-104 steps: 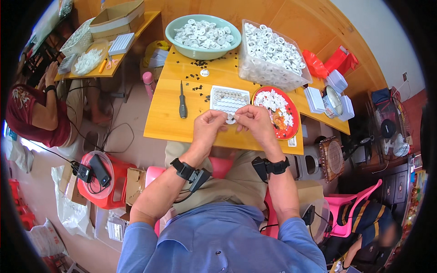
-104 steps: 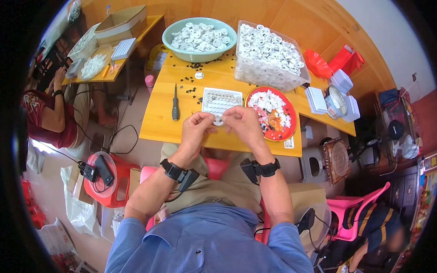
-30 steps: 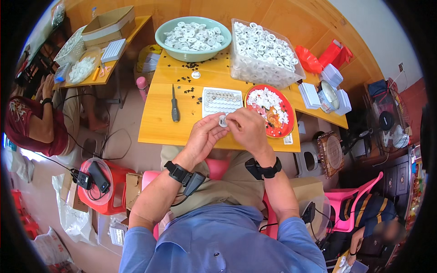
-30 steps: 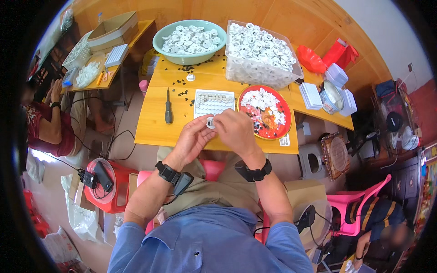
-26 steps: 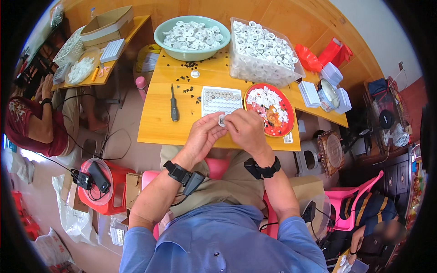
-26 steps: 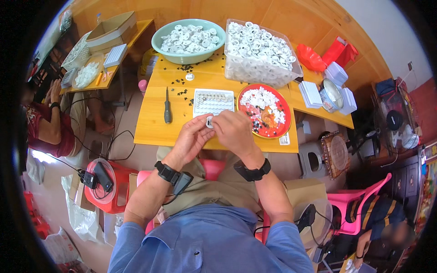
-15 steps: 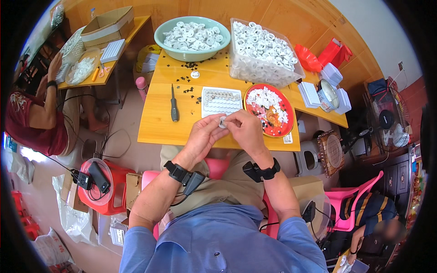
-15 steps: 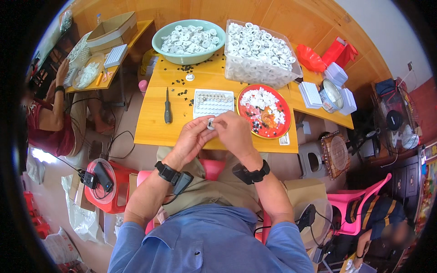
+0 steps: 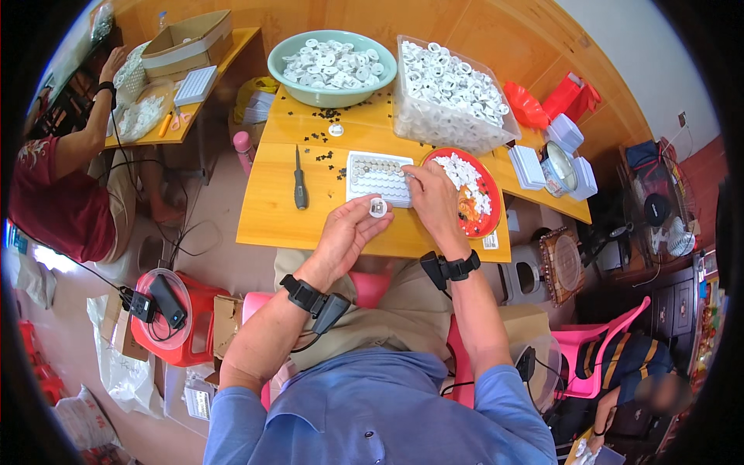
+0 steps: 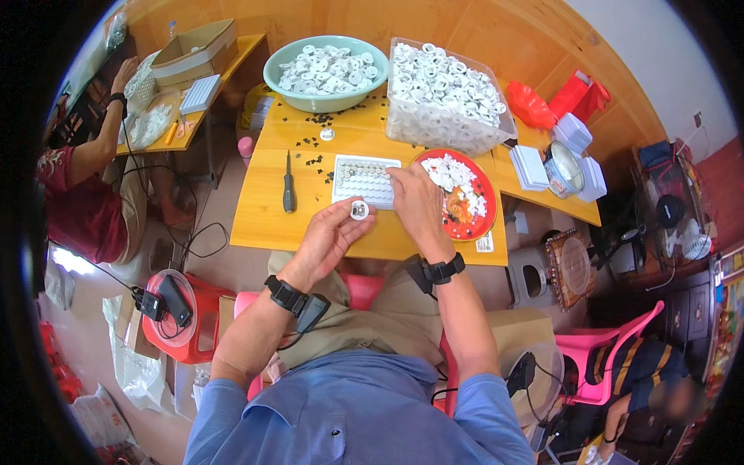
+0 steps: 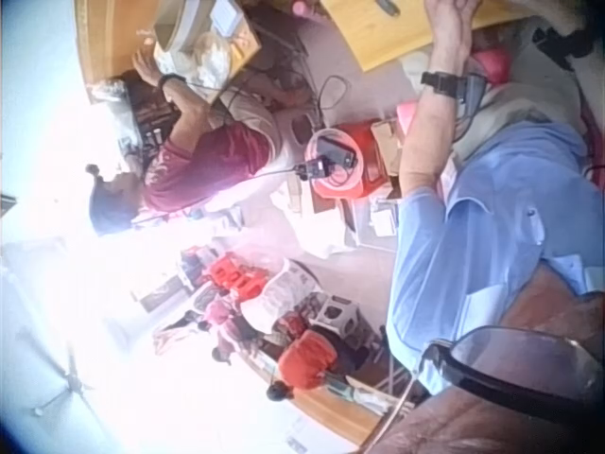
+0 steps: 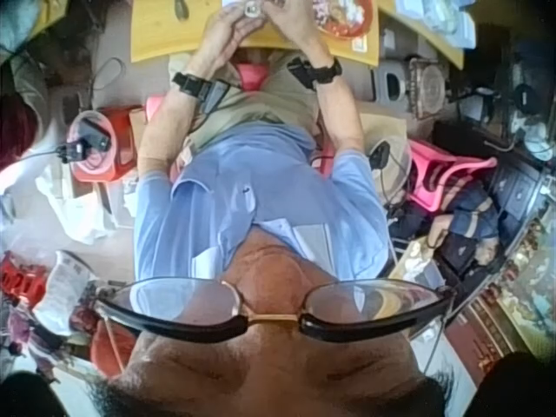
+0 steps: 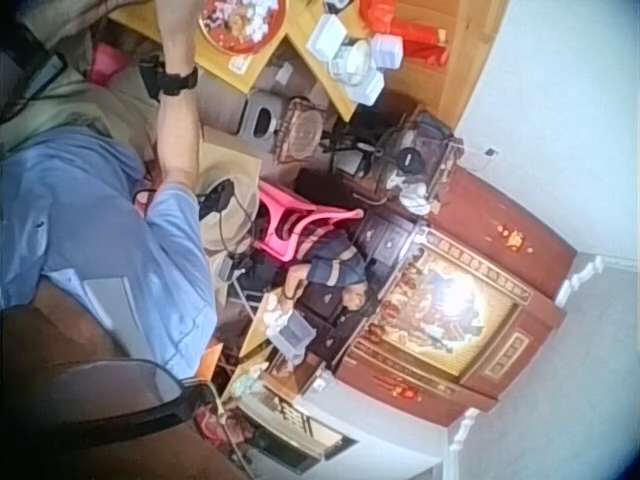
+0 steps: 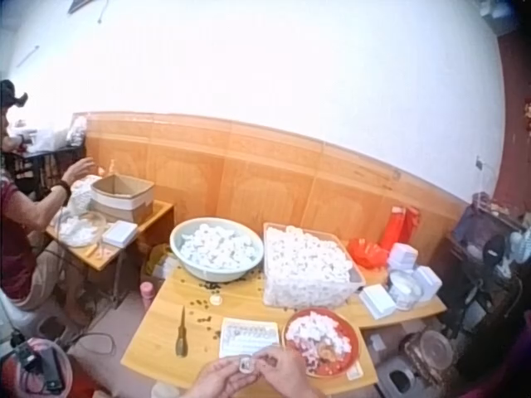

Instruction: The recorder is assembling small white plastic shoe components by hand, inserting black circular pieces into them and organizing them in a tray.

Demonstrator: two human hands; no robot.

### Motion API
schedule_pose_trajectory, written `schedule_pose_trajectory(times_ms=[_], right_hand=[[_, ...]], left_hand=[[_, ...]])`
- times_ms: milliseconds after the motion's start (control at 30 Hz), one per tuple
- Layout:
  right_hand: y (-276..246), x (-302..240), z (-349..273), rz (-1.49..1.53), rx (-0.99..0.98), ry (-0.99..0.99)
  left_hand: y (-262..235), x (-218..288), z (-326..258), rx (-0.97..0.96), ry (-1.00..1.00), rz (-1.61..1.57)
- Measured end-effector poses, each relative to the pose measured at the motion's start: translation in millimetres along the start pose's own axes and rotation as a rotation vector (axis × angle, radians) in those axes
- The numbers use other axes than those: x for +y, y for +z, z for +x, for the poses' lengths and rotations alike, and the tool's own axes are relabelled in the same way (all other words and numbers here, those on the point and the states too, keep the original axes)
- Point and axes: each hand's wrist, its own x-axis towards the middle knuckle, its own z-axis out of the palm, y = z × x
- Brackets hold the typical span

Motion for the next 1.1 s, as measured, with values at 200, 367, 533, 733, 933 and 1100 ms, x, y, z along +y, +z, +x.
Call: schedule_pose_trajectory(times_ms=[200, 367, 533, 733, 933, 1100], right_hand=[[5.7, 7.7, -3.9, -0.127, -0.037, -0.066], [2.4, 0.5, 0.2, -0.084, 0.000, -0.030], [5.2, 8.5, 3.4, -0.050, -0.083, 0.025], [3.7, 9.6, 6.9, 0.029, -0.142, 0.086], [-4.5, -7.5, -3.6, 0.216, -0.108, 0.193], [-13.1, -32.6, -24.2, 0.241, -0.109, 0.129]], left_hand=[[3.3, 2.9, -1.4, 0.010, 0.005, -0.019], [2.6, 3.3, -1.8, 0.013, 0.004, -0.015], [1.1, 1.2, -0.1, 0.001, -0.010, -0.012], [4.8, -0.8, -1.8, 0.021, 0.024, 0.057], [5.3, -5.2, 1.6, 0.100, 0.075, 0.282], [10.2, -4.1, -0.8, 0.141, 0.063, 0.355]])
